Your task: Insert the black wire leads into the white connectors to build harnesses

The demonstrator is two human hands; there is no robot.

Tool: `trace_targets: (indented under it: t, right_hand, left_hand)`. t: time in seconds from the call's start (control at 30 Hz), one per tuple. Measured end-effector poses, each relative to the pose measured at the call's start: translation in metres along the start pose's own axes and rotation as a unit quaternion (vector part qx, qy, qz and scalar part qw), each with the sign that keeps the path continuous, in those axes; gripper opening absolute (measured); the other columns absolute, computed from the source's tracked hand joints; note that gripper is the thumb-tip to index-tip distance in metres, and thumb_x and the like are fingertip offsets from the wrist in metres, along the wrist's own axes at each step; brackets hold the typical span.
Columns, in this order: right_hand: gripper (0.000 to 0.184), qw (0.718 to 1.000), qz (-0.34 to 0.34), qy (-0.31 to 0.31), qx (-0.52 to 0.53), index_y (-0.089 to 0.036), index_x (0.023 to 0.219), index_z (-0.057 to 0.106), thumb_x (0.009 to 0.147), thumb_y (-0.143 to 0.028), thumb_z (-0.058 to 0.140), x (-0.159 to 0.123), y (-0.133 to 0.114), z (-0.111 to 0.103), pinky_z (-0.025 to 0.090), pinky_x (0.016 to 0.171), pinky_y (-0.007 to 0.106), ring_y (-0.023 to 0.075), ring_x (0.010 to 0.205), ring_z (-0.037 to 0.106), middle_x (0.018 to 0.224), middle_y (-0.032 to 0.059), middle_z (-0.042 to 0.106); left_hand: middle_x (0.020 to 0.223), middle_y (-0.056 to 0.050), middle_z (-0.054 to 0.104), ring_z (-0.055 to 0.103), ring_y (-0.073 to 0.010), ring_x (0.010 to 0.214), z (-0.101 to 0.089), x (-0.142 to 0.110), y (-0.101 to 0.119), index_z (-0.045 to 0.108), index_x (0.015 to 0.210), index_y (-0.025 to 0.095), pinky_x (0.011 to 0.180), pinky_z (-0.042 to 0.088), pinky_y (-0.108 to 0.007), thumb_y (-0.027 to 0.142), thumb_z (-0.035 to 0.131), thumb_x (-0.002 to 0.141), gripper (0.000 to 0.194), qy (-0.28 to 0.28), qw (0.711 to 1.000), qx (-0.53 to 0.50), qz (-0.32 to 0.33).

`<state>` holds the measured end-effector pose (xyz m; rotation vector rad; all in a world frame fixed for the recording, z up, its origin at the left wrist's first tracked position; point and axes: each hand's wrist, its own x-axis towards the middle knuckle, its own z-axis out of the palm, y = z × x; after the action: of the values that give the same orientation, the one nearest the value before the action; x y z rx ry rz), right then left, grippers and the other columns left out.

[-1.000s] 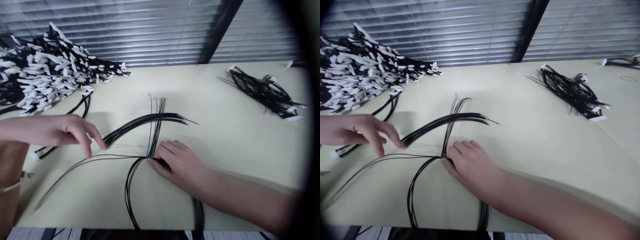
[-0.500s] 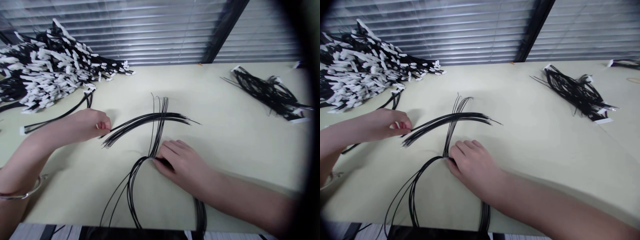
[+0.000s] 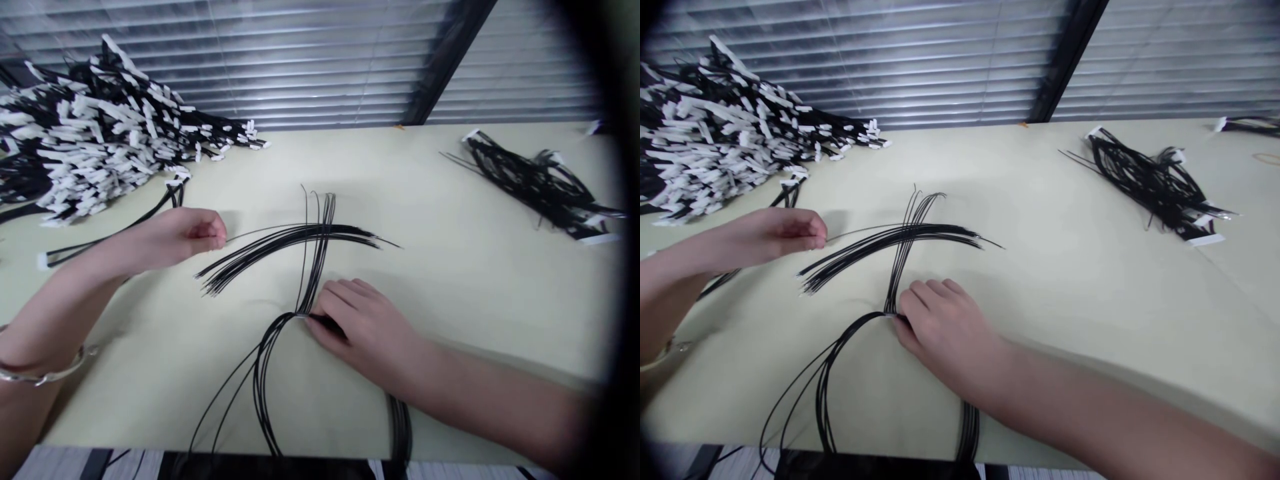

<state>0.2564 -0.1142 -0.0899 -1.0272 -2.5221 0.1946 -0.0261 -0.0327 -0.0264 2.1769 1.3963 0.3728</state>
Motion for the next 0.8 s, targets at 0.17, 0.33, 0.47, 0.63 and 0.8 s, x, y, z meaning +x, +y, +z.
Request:
trace_targets:
  t: [0.17, 0.33, 0.47, 0.63, 0.8]
  right_hand:
    - [0.014, 1.000, -0.003, 0.000, -0.004, -0.015, 0.077, 0.052, 0.087, -0.025, 0.049, 0.000, 0.000, 0.001, 0.039, 0.070, 0.031, 0.0159, 0.073, 0.052, 0.077, 0.0029, 0.057]
    - [0.014, 1.000, 0.001, 0.000, -0.005, -0.016, 0.077, 0.052, 0.087, -0.025, 0.048, 0.000, 0.000, 0.001, 0.039, 0.069, 0.031, 0.0158, 0.072, 0.052, 0.076, 0.0025, 0.056]
    - [0.014, 1.000, -0.005, 0.004, -0.005, -0.015, 0.079, 0.053, 0.088, -0.025, 0.047, 0.000, 0.001, 0.001, 0.040, 0.069, 0.032, 0.0162, 0.073, 0.052, 0.076, 0.0030, 0.057]
    - [0.013, 1.000, -0.007, 0.012, -0.010, -0.014, 0.079, 0.053, 0.086, -0.025, 0.050, 0.001, 0.001, 0.002, 0.039, 0.067, 0.032, 0.0160, 0.070, 0.051, 0.076, 0.0029, 0.057]
    - [0.012, 1.000, -0.009, 0.011, -0.006, -0.014, 0.080, 0.053, 0.086, -0.025, 0.051, 0.001, 0.002, 0.002, 0.039, 0.067, 0.032, 0.0163, 0.072, 0.052, 0.076, 0.0029, 0.057]
  left_hand:
    - [0.082, 0.002, 0.060, 0.058, -0.0036, 0.073, -0.001, 0.003, 0.004, 0.050, 0.120, 0.015, 0.064, 0.048, -0.011, 0.019, 0.053, 0.087, 0.033, 0.052, 0.986, -0.153, -0.032]
    - [0.080, 0.001, 0.066, 0.064, -0.0051, 0.071, 0.025, -0.011, 0.050, 0.064, 0.093, 0.013, 0.064, 0.053, -0.010, 0.015, 0.066, 0.078, 0.015, 0.077, 0.924, -0.375, -0.027]
    - [0.074, 0.004, 0.068, 0.064, -0.0054, 0.064, 0.056, -0.024, 0.082, 0.063, 0.086, 0.018, 0.061, 0.053, -0.009, 0.015, 0.066, 0.076, 0.011, 0.053, 0.959, -0.271, 0.056]
    - [0.073, 0.008, 0.067, 0.061, -0.0042, 0.064, 0.077, -0.031, 0.085, 0.062, 0.080, 0.023, 0.054, 0.048, -0.006, 0.013, 0.064, 0.075, 0.011, 0.086, 0.986, -0.103, 0.096]
    - [0.072, 0.008, 0.064, 0.056, -0.0028, 0.061, 0.083, -0.032, 0.081, 0.059, 0.081, 0.022, 0.044, 0.040, -0.006, 0.009, 0.061, 0.075, 0.014, 0.103, 0.986, -0.010, 0.127]
